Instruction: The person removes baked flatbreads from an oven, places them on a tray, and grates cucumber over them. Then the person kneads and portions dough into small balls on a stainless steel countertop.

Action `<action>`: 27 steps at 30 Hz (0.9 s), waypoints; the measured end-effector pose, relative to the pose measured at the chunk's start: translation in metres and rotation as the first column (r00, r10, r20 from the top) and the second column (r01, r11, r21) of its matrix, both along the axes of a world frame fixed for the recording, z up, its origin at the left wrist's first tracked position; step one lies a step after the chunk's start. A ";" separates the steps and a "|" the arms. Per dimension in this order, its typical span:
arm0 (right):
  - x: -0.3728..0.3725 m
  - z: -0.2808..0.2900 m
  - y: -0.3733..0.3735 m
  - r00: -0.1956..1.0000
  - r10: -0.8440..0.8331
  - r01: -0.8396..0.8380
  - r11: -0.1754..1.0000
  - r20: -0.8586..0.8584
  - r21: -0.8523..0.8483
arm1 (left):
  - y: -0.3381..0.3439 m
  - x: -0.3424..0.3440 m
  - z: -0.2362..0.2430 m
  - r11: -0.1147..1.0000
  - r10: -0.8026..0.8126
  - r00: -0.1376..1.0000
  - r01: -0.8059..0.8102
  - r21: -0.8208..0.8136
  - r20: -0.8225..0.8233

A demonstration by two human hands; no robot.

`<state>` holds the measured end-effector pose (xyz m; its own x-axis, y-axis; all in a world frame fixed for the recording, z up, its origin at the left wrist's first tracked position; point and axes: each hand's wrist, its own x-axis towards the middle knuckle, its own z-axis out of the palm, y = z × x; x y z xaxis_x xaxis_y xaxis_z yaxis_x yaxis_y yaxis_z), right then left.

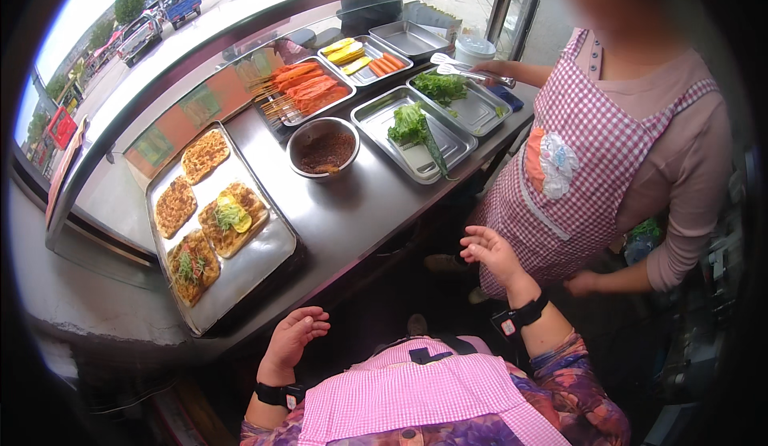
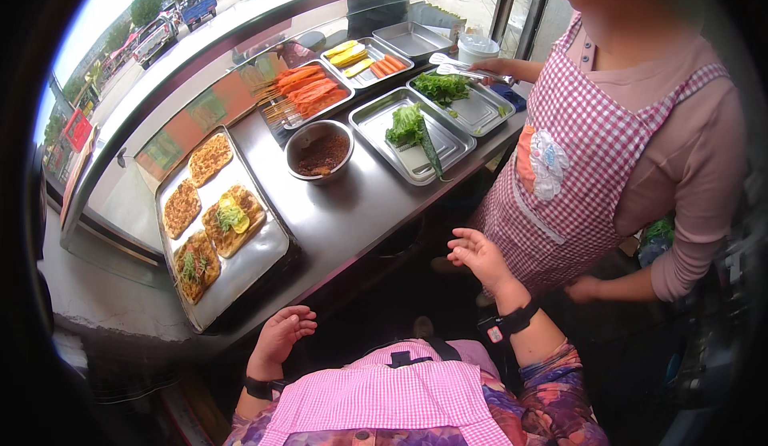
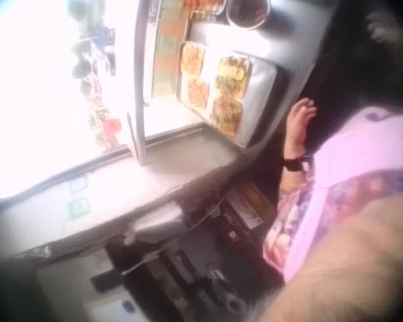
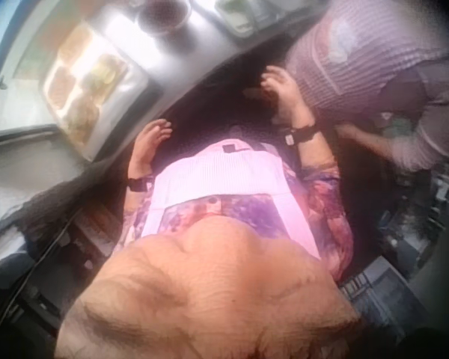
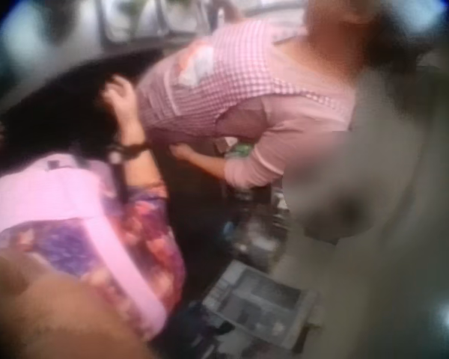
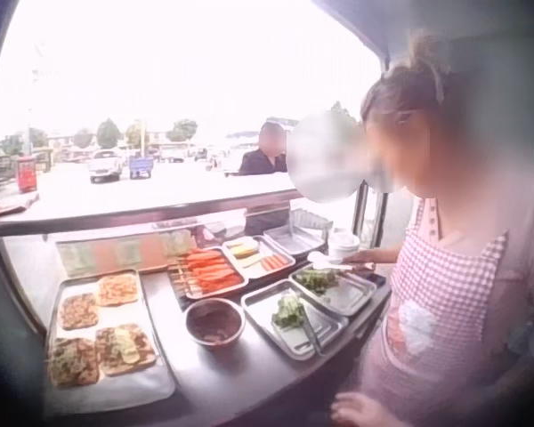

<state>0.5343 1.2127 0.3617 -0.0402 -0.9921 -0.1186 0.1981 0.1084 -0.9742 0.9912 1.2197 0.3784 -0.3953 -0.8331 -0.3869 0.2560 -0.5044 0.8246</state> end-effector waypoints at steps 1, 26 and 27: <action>0.011 -0.005 0.031 0.996 0.084 -0.081 0.994 -0.033 0.075 | -0.002 -0.003 -0.004 0.999 -0.048 0.999 0.048 0.009 0.012; -0.002 0.005 0.800 0.013 -1.000 0.961 0.017 0.015 0.277 | 0.305 -0.419 -0.034 0.389 -0.842 0.422 0.907 0.163 -0.335; 0.000 0.005 0.827 -0.101 -0.985 0.964 -0.062 0.142 0.258 | 0.326 -0.443 -0.035 0.335 -0.847 0.369 0.929 0.156 -0.381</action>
